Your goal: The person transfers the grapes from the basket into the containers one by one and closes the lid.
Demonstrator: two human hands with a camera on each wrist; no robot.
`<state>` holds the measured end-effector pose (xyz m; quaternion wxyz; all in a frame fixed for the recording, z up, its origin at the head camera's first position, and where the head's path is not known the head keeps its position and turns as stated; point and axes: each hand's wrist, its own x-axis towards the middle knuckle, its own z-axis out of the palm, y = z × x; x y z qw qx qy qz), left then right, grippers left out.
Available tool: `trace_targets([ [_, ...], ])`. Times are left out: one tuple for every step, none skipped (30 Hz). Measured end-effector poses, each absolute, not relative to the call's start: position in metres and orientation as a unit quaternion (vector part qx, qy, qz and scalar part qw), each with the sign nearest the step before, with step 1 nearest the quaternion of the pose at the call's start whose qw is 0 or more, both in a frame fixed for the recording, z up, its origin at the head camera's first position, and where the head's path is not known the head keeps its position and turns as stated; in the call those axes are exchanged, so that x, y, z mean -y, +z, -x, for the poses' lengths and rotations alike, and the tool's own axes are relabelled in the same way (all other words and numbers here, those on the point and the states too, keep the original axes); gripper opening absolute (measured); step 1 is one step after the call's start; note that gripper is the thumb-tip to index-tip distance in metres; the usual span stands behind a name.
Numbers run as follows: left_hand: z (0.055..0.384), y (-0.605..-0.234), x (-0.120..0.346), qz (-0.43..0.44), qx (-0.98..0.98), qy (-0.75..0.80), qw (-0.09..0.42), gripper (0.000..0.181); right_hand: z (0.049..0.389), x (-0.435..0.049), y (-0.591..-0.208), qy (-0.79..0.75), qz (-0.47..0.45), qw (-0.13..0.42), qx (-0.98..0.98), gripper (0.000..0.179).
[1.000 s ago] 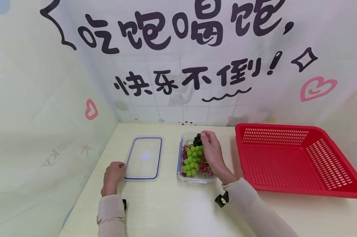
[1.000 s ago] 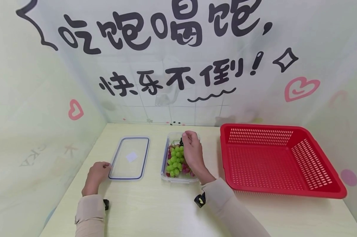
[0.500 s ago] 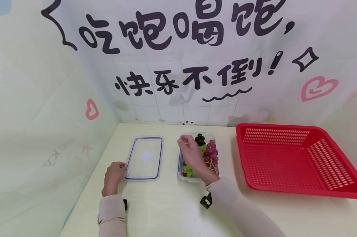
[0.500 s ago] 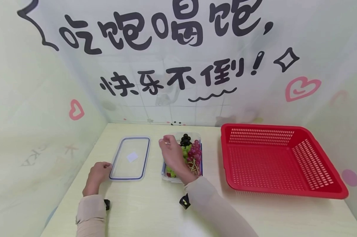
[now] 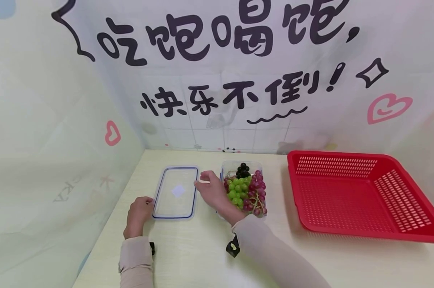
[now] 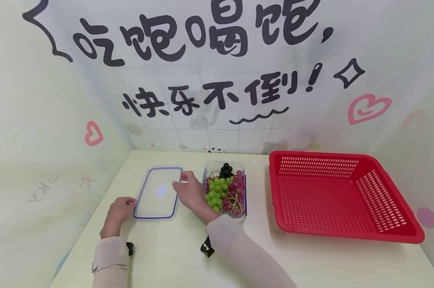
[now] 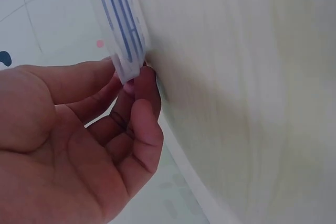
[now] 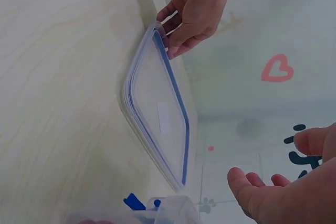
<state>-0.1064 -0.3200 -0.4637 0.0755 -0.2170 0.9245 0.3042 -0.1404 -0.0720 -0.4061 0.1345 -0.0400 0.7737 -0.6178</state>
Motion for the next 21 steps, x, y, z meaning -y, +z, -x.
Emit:
trace_targets([
  [0.106,-0.463,0.320,0.217,-0.925,0.303,0.076,0.038,0.140,0.074,-0.408,-0.615,0.041,0.139,-0.775,0.042],
  [0.106,-0.463,0.321,0.217,-0.925,0.302,0.076,0.038,0.139,0.077,-0.409,-0.611,0.044,0.143,-0.777,0.042],
  [0.106,-0.463,0.321,0.217,-0.925,0.303,0.076,0.038,0.139,0.079,-0.411,-0.607,0.045,0.145,-0.780,0.042],
  [0.106,-0.462,0.321,0.217,-0.925,0.303,0.077,0.038,0.139,0.081,-0.413,-0.602,0.046,0.146,-0.784,0.043],
  [0.106,-0.462,0.322,0.218,-0.924,0.304,0.078,0.038,0.139,0.083,-0.416,-0.597,0.047,0.145,-0.788,0.043],
  [0.106,-0.461,0.322,0.219,-0.924,0.305,0.080,0.038,0.140,0.084,-0.418,-0.594,0.045,0.146,-0.790,0.044],
  [0.107,-0.461,0.322,0.221,-0.922,0.307,0.082,0.039,0.140,0.086,-0.421,-0.592,0.045,0.146,-0.792,0.045],
  [0.107,-0.460,0.323,0.223,-0.921,0.309,0.084,0.039,0.141,0.088,-0.423,-0.591,0.044,0.146,-0.792,0.047],
  [0.107,-0.460,0.323,0.226,-0.919,0.312,0.088,0.039,0.142,0.089,-0.425,-0.590,0.042,0.147,-0.793,0.048],
  [0.107,-0.459,0.323,0.229,-0.917,0.314,0.092,0.040,0.142,0.090,-0.427,-0.589,0.040,0.148,-0.793,0.049],
  [0.108,-0.459,0.324,0.232,-0.915,0.316,0.095,0.040,0.143,0.092,-0.429,-0.588,0.038,0.149,-0.794,0.051],
  [0.108,-0.458,0.324,0.234,-0.914,0.318,0.098,0.040,0.143,0.093,-0.430,-0.587,0.035,0.152,-0.794,0.052],
  [0.108,-0.458,0.324,0.235,-0.913,0.318,0.100,0.040,0.144,0.094,-0.432,-0.586,0.033,0.153,-0.795,0.053],
  [0.108,-0.458,0.325,0.235,-0.913,0.318,0.102,0.041,0.144,0.095,-0.432,-0.583,0.031,0.155,-0.797,0.053],
  [0.109,-0.458,0.325,0.235,-0.912,0.319,0.103,0.041,0.144,0.097,-0.434,-0.581,0.028,0.158,-0.798,0.053],
  [0.109,-0.458,0.326,0.234,-0.913,0.319,0.104,0.042,0.144,0.098,-0.435,-0.579,0.026,0.160,-0.799,0.053],
  [0.109,-0.458,0.326,0.233,-0.913,0.318,0.105,0.043,0.144,0.100,-0.436,-0.579,0.025,0.163,-0.799,0.053],
  [0.109,-0.458,0.327,0.231,-0.913,0.318,0.105,0.043,0.144,0.101,-0.437,-0.578,0.024,0.166,-0.798,0.053],
  [0.110,-0.459,0.327,0.230,-0.914,0.318,0.107,0.044,0.144,0.103,-0.438,-0.578,0.023,0.168,-0.798,0.053],
  [0.110,-0.459,0.327,0.230,-0.913,0.318,0.108,0.045,0.144,0.104,-0.440,-0.577,0.023,0.169,-0.798,0.053],
  [0.110,-0.459,0.327,0.231,-0.913,0.319,0.110,0.045,0.145,0.105,-0.442,-0.577,0.023,0.172,-0.798,0.053],
])
